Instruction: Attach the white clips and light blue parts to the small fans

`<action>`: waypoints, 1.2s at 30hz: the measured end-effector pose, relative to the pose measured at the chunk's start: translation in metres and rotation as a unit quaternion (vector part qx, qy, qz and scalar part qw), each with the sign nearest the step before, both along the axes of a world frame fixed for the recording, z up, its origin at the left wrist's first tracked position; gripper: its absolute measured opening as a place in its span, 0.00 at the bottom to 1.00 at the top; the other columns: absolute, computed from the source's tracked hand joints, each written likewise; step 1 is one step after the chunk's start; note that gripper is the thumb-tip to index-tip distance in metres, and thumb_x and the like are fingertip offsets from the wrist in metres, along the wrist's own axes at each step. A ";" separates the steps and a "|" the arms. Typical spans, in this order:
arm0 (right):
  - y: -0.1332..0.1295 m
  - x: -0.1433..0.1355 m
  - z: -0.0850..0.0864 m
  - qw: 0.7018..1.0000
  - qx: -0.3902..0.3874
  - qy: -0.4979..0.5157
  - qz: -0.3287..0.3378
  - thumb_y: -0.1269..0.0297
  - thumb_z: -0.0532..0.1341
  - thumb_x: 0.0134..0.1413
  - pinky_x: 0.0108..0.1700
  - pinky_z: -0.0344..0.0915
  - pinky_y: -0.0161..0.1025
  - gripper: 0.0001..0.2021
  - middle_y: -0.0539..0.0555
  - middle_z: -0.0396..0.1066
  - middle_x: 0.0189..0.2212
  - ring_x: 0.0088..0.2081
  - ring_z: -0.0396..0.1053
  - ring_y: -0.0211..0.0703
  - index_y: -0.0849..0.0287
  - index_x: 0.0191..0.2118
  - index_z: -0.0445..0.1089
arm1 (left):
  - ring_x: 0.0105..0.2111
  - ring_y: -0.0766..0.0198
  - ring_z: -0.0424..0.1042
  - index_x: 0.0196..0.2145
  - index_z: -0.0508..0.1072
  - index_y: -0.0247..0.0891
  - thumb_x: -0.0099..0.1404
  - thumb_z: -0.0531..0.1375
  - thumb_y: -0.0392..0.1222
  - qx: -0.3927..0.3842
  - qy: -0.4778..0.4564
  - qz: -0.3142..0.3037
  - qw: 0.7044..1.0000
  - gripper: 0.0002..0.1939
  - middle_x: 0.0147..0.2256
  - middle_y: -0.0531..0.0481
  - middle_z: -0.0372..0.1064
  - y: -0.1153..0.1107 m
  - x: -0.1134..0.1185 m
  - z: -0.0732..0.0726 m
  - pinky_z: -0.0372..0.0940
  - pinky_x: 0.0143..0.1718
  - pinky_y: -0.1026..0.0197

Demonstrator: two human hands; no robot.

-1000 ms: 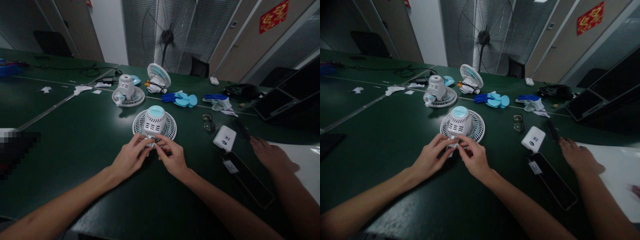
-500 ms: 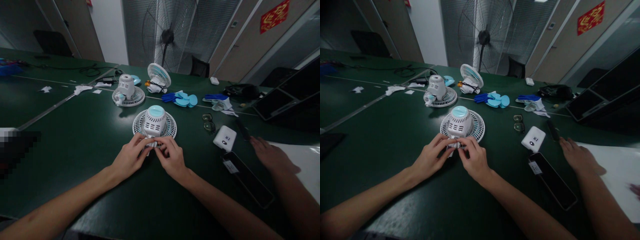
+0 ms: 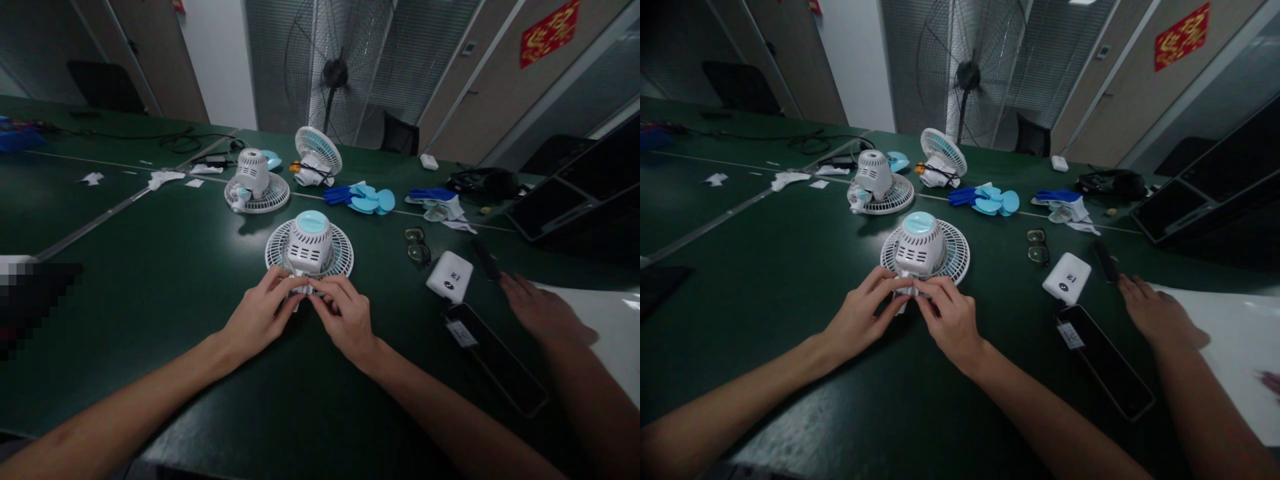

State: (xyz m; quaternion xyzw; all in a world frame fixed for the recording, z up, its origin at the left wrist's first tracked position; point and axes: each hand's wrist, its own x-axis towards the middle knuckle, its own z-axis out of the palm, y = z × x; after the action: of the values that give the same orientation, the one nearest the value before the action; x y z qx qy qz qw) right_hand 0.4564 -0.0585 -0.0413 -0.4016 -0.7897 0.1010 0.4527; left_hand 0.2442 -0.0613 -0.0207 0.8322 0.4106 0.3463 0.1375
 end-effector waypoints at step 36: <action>0.000 -0.001 0.008 0.995 -0.081 0.054 0.009 0.65 0.62 0.68 0.29 0.67 0.36 0.09 0.52 0.74 0.38 0.28 0.70 0.37 0.54 0.51 0.73 | 0.43 0.60 0.73 0.61 0.69 0.46 0.78 0.55 0.36 0.004 0.001 -0.008 1.000 0.16 0.49 0.45 0.64 0.001 -0.002 -0.002 0.75 0.42 0.55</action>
State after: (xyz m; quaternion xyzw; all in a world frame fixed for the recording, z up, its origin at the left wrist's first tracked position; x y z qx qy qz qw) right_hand 0.4551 -0.0585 -0.0330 -0.4236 -0.7569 0.1900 0.4600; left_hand 0.2426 -0.0604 -0.0228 0.8365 0.4025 0.3460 0.1363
